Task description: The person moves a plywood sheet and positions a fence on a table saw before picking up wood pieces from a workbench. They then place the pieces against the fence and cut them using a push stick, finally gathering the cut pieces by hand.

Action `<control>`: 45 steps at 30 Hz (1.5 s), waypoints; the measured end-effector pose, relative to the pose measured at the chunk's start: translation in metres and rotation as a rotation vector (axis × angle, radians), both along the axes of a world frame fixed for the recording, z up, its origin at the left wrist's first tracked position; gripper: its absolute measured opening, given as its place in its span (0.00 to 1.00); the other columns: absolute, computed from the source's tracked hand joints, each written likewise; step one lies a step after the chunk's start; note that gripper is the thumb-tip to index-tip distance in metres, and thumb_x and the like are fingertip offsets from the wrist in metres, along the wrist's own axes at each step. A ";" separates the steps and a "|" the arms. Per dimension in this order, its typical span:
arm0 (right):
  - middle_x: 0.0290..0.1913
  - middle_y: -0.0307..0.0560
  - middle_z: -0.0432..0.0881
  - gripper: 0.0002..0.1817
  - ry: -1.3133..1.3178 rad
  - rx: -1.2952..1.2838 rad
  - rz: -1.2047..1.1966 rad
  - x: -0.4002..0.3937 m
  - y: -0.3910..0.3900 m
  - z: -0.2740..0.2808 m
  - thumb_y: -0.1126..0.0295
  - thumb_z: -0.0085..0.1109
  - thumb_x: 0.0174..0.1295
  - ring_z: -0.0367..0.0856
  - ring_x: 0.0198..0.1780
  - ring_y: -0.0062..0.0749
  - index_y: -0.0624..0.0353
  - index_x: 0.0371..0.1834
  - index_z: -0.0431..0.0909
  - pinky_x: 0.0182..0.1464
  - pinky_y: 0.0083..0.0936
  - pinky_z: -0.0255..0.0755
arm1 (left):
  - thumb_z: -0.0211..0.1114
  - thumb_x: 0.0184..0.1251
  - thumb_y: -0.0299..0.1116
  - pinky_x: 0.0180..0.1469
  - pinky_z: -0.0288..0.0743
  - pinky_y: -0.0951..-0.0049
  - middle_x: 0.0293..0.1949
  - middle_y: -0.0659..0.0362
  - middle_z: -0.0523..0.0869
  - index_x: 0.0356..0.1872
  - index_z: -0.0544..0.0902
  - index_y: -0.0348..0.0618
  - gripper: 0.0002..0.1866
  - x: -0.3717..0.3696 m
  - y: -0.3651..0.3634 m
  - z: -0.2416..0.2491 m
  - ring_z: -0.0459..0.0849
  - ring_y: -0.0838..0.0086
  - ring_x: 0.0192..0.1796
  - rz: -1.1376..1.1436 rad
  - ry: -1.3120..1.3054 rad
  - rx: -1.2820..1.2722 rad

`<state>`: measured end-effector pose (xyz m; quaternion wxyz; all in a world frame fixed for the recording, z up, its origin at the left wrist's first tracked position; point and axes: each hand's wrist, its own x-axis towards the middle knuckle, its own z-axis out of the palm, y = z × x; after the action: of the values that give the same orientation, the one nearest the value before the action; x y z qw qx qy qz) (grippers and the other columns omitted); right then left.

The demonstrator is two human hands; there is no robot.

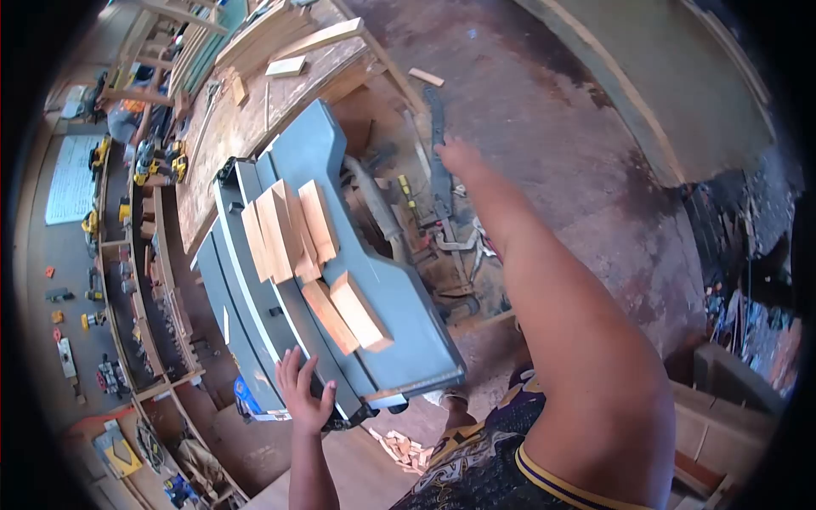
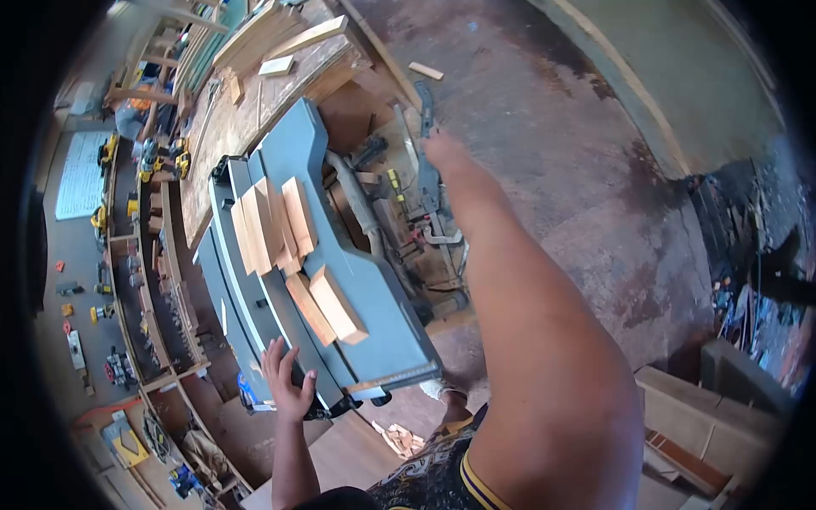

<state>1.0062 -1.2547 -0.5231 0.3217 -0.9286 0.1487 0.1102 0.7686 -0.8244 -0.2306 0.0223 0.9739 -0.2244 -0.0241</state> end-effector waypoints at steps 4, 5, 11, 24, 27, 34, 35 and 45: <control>0.72 0.51 0.64 0.22 0.000 -0.345 0.236 0.077 0.008 -0.086 0.66 0.43 0.69 0.63 0.73 0.47 0.47 0.67 0.69 0.64 0.46 0.69 | 0.70 0.51 0.45 0.72 0.50 0.44 0.66 0.48 0.72 0.52 0.81 0.45 0.26 0.006 -0.003 -0.001 0.65 0.50 0.71 0.031 0.020 0.016; 0.73 0.48 0.62 0.22 0.033 -0.395 0.336 0.080 0.006 -0.073 0.67 0.43 0.69 0.59 0.75 0.44 0.45 0.67 0.69 0.65 0.47 0.67 | 0.70 0.51 0.45 0.72 0.51 0.45 0.66 0.48 0.73 0.52 0.81 0.46 0.26 0.004 -0.001 0.001 0.66 0.50 0.71 0.026 0.023 0.006; 0.61 0.48 0.74 0.19 -0.210 -0.579 0.707 0.077 -0.011 -0.078 0.67 0.48 0.63 0.66 0.69 0.40 0.53 0.58 0.73 0.64 0.44 0.64 | 0.71 0.47 0.44 0.70 0.55 0.47 0.64 0.50 0.75 0.51 0.83 0.49 0.27 0.008 -0.001 0.008 0.69 0.52 0.68 0.090 0.025 0.016; 0.47 0.58 0.78 0.11 -0.444 -0.446 0.514 -0.051 -0.072 0.057 0.73 0.48 0.62 0.74 0.54 0.54 0.56 0.46 0.76 0.65 0.51 0.62 | 0.70 0.53 0.42 0.71 0.58 0.50 0.62 0.52 0.76 0.55 0.80 0.48 0.26 0.000 0.013 0.019 0.69 0.55 0.68 0.031 -0.012 -0.217; 0.41 0.64 0.79 0.09 -0.185 -0.325 0.227 -0.125 -0.083 0.048 0.71 0.49 0.65 0.77 0.47 0.62 0.58 0.45 0.75 0.53 0.49 0.71 | 0.70 0.54 0.43 0.72 0.57 0.51 0.62 0.52 0.76 0.55 0.80 0.48 0.26 -0.004 0.021 0.019 0.68 0.55 0.69 0.004 -0.030 -0.316; 0.29 0.52 0.78 0.09 0.075 0.184 -0.347 -0.332 -0.036 0.127 0.77 0.49 0.64 0.81 0.28 0.39 0.60 0.47 0.73 0.29 0.37 0.75 | 0.65 0.61 0.47 0.74 0.50 0.50 0.59 0.51 0.77 0.53 0.80 0.47 0.22 -0.011 0.041 0.000 0.68 0.56 0.69 -0.103 -0.075 -0.443; 0.29 0.48 0.77 0.10 0.032 0.279 -0.368 -0.357 -0.025 0.141 0.79 0.48 0.63 0.79 0.26 0.33 0.60 0.47 0.72 0.26 0.32 0.74 | 0.65 0.61 0.47 0.74 0.50 0.50 0.59 0.51 0.77 0.53 0.80 0.47 0.22 -0.009 0.044 -0.004 0.68 0.56 0.69 -0.122 -0.066 -0.451; 0.27 0.39 0.76 0.11 -0.208 0.755 -0.477 -0.406 0.144 0.291 0.71 0.48 0.71 0.74 0.20 0.22 0.58 0.54 0.70 0.22 0.21 0.72 | 0.65 0.62 0.36 0.66 0.65 0.57 0.52 0.51 0.82 0.45 0.83 0.42 0.13 -0.007 0.060 -0.017 0.75 0.55 0.62 -0.130 -0.071 -0.918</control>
<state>0.6005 -1.1106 -0.2322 0.6671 -0.6924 0.2745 -0.0142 0.7620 -0.7643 -0.2479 0.4417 0.8475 -0.2731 0.1097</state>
